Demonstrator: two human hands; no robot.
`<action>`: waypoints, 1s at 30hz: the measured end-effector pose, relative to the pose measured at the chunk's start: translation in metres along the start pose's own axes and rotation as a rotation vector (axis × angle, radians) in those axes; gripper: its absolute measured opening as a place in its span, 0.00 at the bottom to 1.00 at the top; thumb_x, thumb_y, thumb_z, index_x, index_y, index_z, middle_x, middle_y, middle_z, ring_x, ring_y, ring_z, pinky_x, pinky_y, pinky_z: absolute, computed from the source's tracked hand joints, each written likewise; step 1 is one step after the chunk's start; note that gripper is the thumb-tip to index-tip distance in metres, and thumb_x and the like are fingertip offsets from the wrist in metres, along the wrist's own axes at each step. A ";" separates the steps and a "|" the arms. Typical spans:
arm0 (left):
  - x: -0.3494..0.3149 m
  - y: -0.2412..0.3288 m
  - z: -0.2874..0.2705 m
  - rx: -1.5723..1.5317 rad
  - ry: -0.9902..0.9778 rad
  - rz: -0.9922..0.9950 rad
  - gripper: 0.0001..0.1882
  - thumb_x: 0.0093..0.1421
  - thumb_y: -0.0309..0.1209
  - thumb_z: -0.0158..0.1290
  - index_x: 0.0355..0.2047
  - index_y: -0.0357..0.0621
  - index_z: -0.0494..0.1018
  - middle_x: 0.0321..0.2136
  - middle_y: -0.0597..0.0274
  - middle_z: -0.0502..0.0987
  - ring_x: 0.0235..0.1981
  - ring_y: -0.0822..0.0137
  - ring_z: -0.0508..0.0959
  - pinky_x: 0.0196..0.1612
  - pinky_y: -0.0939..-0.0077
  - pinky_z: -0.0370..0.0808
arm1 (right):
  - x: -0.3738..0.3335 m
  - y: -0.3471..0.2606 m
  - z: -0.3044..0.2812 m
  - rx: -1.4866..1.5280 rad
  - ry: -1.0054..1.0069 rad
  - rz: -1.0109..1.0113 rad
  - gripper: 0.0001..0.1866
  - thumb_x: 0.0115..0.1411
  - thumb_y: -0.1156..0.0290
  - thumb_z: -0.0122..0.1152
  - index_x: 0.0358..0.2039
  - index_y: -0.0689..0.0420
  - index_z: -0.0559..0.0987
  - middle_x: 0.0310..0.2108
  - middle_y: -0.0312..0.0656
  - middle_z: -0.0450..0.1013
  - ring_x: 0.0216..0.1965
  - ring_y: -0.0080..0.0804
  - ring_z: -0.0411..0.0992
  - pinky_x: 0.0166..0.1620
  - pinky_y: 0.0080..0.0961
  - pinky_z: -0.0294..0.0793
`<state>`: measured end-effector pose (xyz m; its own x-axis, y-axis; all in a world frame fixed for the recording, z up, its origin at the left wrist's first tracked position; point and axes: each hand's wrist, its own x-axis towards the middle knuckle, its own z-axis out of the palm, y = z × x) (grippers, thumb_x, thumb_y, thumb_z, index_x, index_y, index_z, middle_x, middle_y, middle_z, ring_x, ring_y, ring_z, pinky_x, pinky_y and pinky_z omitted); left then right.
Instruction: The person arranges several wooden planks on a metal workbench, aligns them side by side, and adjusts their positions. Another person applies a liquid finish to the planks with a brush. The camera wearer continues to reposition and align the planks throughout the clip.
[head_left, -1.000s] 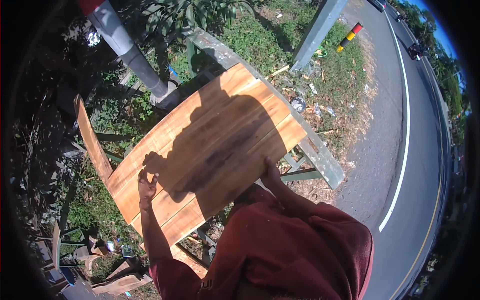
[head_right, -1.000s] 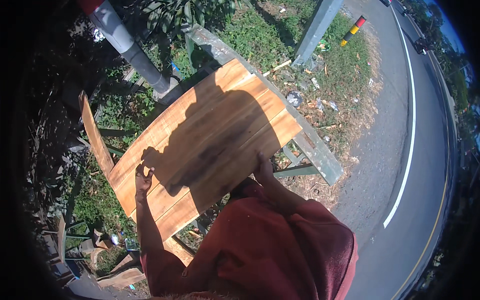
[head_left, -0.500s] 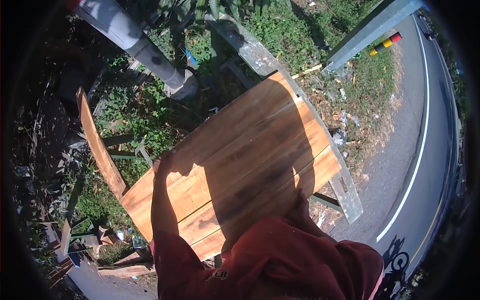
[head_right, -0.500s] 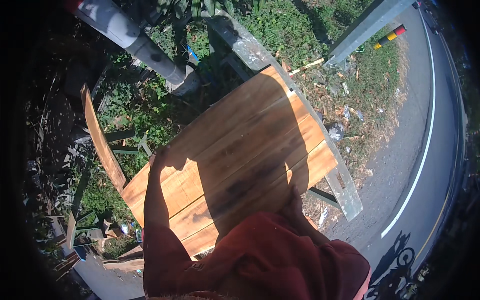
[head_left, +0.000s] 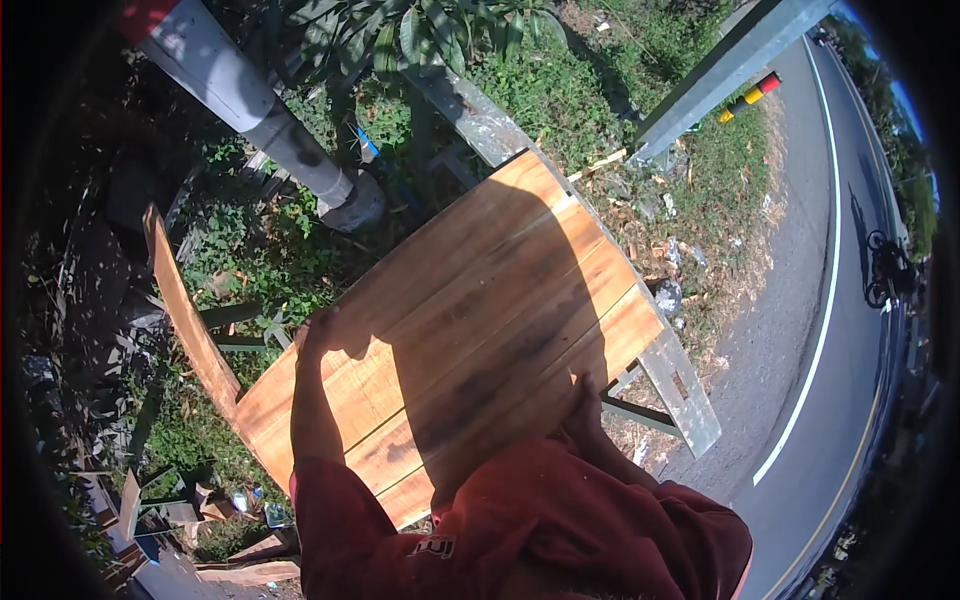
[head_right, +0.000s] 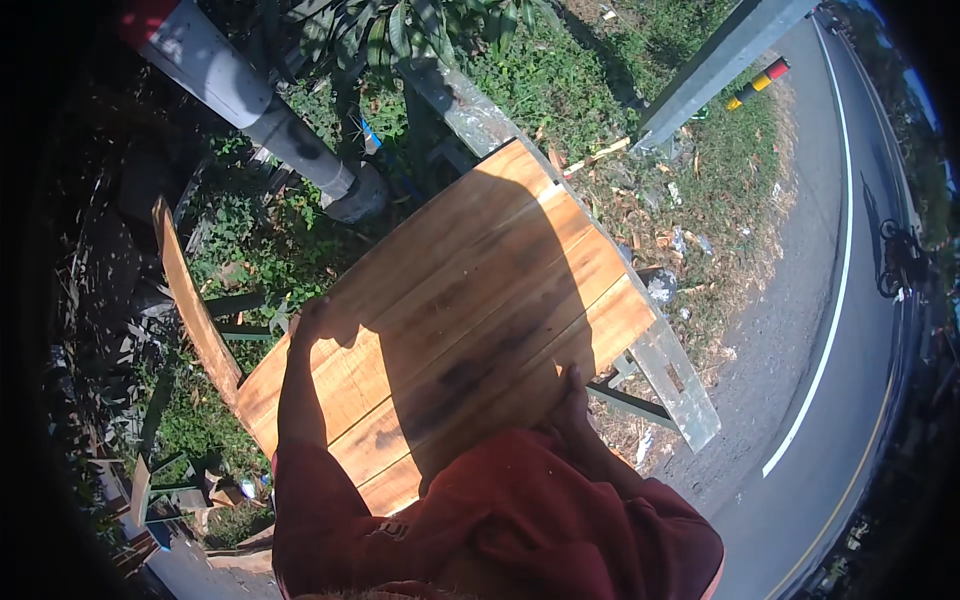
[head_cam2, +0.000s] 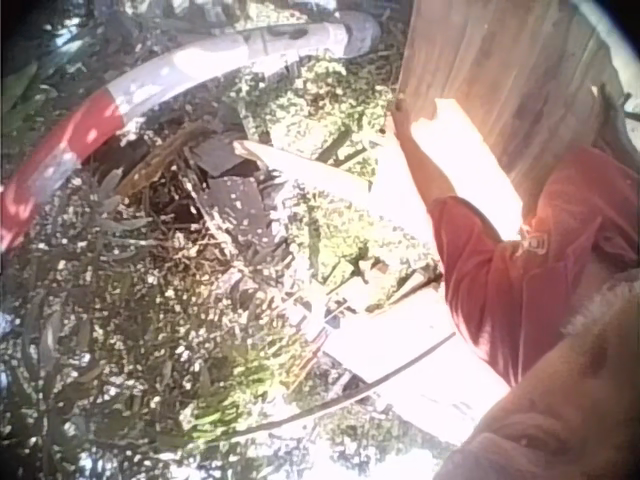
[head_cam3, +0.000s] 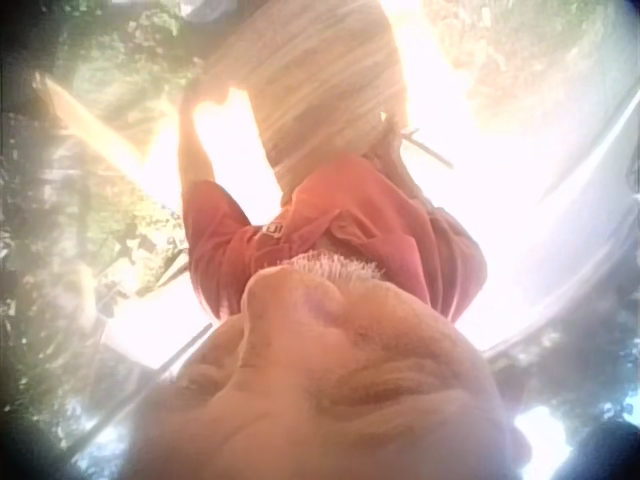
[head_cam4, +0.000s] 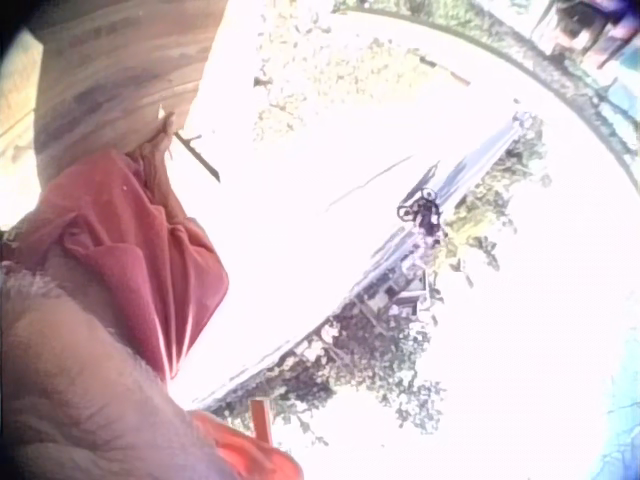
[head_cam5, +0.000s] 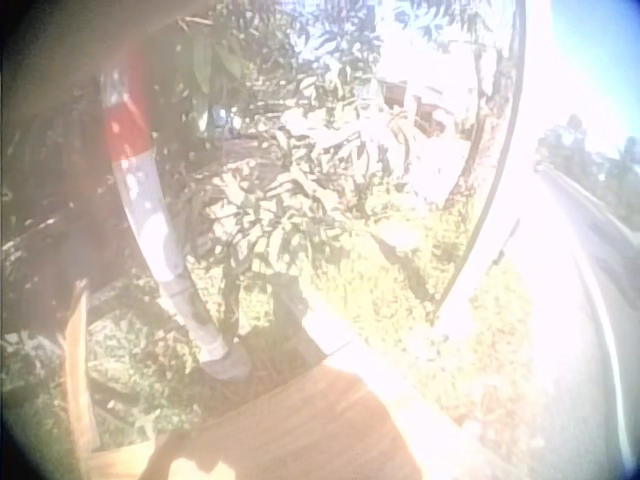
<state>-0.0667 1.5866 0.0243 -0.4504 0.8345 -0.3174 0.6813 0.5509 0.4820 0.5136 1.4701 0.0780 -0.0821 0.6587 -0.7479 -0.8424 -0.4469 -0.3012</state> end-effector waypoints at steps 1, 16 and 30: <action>0.006 -0.003 0.000 0.015 -0.001 0.020 0.28 0.59 0.62 0.49 0.43 0.54 0.80 0.34 0.56 0.83 0.38 0.53 0.81 0.41 0.60 0.75 | 0.004 0.001 0.002 0.010 -0.006 -0.006 0.33 0.67 0.46 0.48 0.64 0.55 0.62 0.63 0.51 0.62 0.64 0.51 0.59 0.66 0.54 0.57; 0.103 -0.043 -0.002 -0.402 -0.253 -0.240 0.30 0.57 0.61 0.53 0.46 0.50 0.76 0.41 0.54 0.81 0.42 0.54 0.80 0.41 0.60 0.75 | 0.043 0.021 0.078 -0.121 -0.026 -0.120 0.35 0.67 0.48 0.51 0.66 0.56 0.58 0.63 0.50 0.59 0.63 0.51 0.59 0.64 0.54 0.60; 0.135 0.001 -0.061 0.239 -0.168 -0.004 0.29 0.57 0.64 0.51 0.51 0.64 0.76 0.33 0.64 0.82 0.33 0.66 0.81 0.35 0.67 0.77 | 0.083 0.038 0.144 -0.334 -0.074 -0.186 0.32 0.67 0.47 0.50 0.63 0.54 0.64 0.58 0.42 0.65 0.59 0.42 0.63 0.63 0.48 0.63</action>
<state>-0.1624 1.7000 0.0318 -0.3652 0.8097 -0.4593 0.8054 0.5223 0.2804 0.3984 1.5949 0.0902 0.0076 0.7833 -0.6216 -0.6277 -0.4801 -0.6127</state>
